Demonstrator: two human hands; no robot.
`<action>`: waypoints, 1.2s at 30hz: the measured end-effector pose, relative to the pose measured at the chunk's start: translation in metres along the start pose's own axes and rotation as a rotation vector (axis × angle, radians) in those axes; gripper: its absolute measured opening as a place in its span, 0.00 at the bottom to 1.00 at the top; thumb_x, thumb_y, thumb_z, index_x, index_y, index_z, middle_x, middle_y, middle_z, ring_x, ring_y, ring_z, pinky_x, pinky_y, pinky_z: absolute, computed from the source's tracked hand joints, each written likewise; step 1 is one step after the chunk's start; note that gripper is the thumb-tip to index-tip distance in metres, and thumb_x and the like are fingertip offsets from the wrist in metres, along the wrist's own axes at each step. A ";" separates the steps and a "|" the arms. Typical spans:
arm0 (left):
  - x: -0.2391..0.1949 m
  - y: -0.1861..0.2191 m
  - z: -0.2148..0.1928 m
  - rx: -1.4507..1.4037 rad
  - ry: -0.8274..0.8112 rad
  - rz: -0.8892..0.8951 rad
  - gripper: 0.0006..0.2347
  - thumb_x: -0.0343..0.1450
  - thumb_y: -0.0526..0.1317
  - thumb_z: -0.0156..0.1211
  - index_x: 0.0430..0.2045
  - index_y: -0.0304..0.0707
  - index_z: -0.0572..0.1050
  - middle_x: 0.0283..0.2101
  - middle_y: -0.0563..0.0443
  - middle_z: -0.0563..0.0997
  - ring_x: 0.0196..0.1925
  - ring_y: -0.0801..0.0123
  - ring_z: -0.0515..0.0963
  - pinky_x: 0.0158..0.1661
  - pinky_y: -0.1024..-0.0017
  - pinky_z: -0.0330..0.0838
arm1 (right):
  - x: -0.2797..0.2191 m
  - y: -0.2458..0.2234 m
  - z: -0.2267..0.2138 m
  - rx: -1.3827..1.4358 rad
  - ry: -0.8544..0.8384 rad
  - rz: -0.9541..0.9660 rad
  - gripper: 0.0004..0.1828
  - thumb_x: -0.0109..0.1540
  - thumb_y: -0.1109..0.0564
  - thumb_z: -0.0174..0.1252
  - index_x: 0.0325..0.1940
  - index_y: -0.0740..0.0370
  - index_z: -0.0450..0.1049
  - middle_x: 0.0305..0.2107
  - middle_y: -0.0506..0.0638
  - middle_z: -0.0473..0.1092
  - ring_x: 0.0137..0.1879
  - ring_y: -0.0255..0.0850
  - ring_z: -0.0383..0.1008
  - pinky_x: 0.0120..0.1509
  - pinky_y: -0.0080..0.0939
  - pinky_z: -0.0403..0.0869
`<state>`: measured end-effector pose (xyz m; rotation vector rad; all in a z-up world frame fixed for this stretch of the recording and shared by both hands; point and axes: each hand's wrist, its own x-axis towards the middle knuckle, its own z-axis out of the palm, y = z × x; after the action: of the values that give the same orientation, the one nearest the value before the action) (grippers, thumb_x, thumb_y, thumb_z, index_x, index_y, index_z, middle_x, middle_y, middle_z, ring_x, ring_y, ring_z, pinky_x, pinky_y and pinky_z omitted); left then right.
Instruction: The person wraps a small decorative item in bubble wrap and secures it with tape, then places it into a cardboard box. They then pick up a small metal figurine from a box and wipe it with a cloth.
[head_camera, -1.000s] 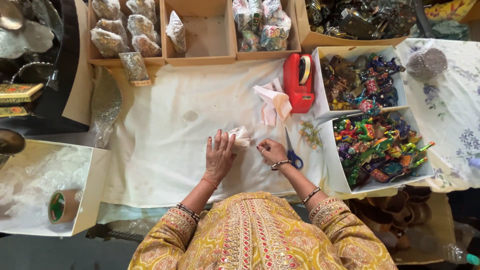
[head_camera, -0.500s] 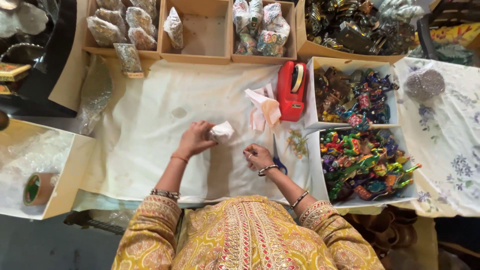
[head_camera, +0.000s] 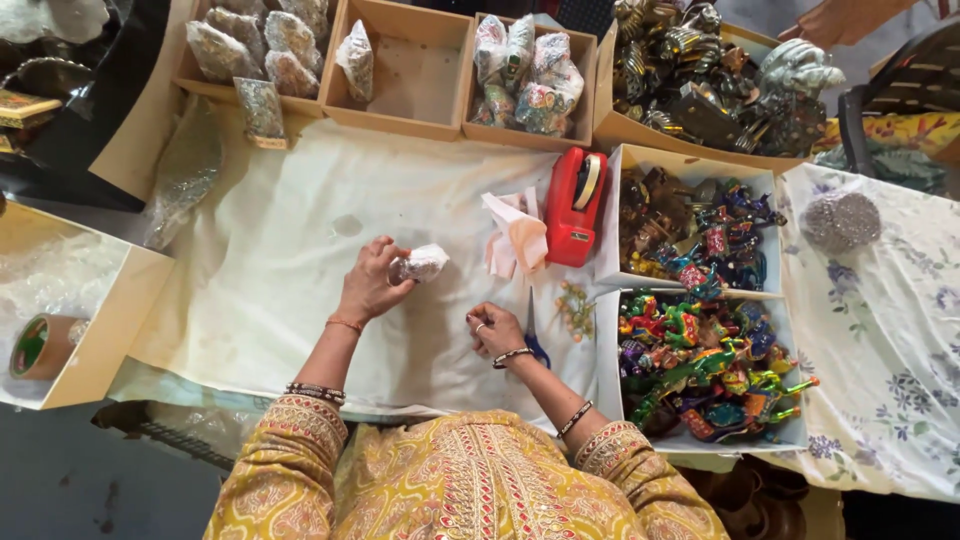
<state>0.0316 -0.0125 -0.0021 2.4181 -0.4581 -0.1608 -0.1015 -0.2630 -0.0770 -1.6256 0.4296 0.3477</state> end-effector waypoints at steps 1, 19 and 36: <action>0.000 0.014 -0.012 0.000 -0.002 0.002 0.23 0.58 0.46 0.72 0.48 0.50 0.78 0.66 0.46 0.70 0.69 0.55 0.68 0.56 0.57 0.72 | 0.000 0.000 0.000 0.001 0.002 0.000 0.07 0.66 0.56 0.58 0.43 0.63 0.75 0.25 0.47 0.73 0.22 0.33 0.74 0.21 0.34 0.72; 0.030 -0.016 -0.015 0.097 0.192 0.227 0.20 0.60 0.54 0.71 0.37 0.41 0.83 0.39 0.50 0.81 0.50 0.57 0.76 0.55 0.55 0.67 | 0.001 0.003 0.010 0.075 0.220 0.145 0.07 0.66 0.54 0.58 0.44 0.60 0.75 0.20 0.48 0.71 0.18 0.35 0.71 0.18 0.36 0.67; 0.092 -0.160 0.011 -0.857 -0.164 -0.430 0.13 0.71 0.47 0.63 0.30 0.34 0.80 0.29 0.58 0.81 0.29 0.79 0.76 0.32 0.76 0.71 | -0.013 -0.026 0.043 -0.852 0.651 -0.294 0.04 0.61 0.52 0.63 0.39 0.51 0.78 0.26 0.48 0.78 0.32 0.48 0.78 0.34 0.49 0.74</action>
<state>0.1608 0.0629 -0.1118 1.6210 0.0803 -0.6088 -0.0994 -0.2169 -0.0522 -2.6074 0.5530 -0.2908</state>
